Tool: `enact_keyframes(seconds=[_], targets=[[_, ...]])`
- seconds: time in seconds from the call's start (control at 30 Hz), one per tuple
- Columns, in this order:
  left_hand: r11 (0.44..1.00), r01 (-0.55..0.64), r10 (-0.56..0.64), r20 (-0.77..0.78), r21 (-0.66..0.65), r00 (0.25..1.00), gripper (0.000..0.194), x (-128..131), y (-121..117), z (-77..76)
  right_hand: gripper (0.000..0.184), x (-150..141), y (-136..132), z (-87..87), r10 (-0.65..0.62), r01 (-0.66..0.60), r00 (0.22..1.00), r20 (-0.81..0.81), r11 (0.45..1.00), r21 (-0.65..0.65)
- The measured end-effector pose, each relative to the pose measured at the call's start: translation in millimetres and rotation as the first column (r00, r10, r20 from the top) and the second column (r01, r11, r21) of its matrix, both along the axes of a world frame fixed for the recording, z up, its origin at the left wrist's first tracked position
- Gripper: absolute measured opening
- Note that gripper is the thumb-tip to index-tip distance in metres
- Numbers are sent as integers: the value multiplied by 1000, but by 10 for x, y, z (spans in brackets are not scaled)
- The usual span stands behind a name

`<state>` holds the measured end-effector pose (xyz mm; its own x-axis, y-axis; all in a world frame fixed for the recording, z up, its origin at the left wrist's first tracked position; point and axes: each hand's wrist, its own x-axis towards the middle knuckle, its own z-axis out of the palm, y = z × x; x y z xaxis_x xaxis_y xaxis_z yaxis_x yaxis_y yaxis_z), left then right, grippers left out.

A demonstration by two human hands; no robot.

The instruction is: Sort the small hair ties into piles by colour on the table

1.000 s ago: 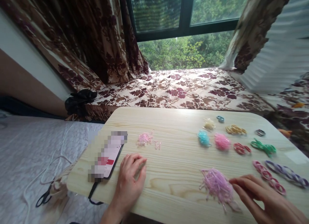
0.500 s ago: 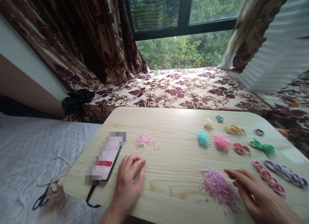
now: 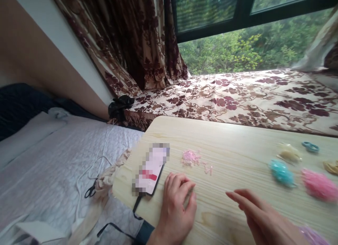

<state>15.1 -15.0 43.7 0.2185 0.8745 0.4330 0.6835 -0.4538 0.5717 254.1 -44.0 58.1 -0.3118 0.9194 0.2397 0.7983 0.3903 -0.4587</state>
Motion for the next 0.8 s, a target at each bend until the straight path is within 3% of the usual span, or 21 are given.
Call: enact_keyframes(seconds=[0.13, 0.47, 0.6, 0.8], targets=[[1000, -1, 1, 42, -12, 999, 29, 4, -6, -22, 53, -298, 296, 47, 45, -43, 998, 54, 999, -34], [1000, -8, 10, 125, -17, 992, 32, 14, 19, -52, 47, -765, 894, 159, 96, -79, 968, 230, 993, -85], [999, -17, 22, 158, -36, 987, 31, 24, -3, -61, 51, -721, 1059, 209, 66, -53, 968, 243, 997, -63], [1000, -15, 19, 148, -27, 989, 32, 24, 4, -60, 48, -292, 1040, 262, -17, 20, 981, 196, 1000, -12]])
